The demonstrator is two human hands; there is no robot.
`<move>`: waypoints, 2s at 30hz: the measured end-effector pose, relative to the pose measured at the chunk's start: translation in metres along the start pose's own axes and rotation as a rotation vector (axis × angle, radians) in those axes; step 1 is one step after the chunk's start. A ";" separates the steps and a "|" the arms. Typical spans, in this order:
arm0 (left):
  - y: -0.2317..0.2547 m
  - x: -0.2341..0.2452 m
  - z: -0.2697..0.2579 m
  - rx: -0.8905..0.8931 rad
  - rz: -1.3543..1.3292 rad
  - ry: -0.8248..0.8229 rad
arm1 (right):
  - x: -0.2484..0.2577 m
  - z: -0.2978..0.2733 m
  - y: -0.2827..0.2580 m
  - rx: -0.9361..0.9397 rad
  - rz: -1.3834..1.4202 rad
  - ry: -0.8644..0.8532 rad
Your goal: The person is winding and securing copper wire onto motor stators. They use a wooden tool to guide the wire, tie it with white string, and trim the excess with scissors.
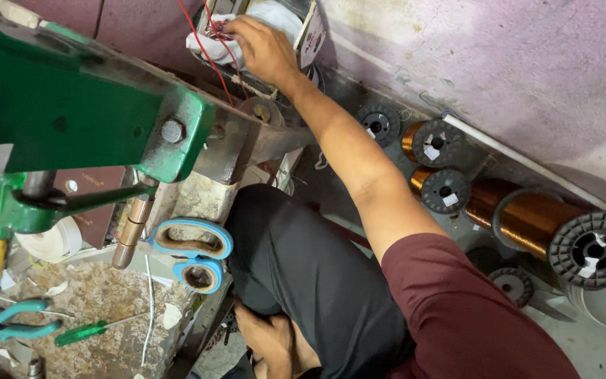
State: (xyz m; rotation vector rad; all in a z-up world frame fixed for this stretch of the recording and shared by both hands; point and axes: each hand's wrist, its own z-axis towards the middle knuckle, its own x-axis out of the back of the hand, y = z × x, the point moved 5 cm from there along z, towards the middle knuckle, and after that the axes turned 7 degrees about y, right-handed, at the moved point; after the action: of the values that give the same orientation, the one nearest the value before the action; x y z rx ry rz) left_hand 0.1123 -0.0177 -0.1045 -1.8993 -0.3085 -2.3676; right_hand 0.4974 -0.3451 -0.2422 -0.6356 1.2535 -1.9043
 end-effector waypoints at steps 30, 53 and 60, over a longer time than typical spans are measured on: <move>0.009 0.002 0.003 0.012 0.024 -0.013 | -0.014 -0.001 0.021 -0.149 -0.290 -0.140; 0.002 0.000 0.001 -0.010 0.015 -0.039 | -0.017 -0.002 0.022 -0.161 -0.264 -0.142; 0.008 0.002 0.003 -0.010 -0.028 -0.028 | -0.024 -0.004 0.035 -0.146 -0.288 -0.020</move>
State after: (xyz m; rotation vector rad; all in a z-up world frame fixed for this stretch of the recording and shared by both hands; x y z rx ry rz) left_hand 0.1162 -0.0247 -0.1014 -1.9474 -0.3282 -2.3658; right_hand 0.5197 -0.3315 -0.2765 -0.9530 1.3555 -2.0422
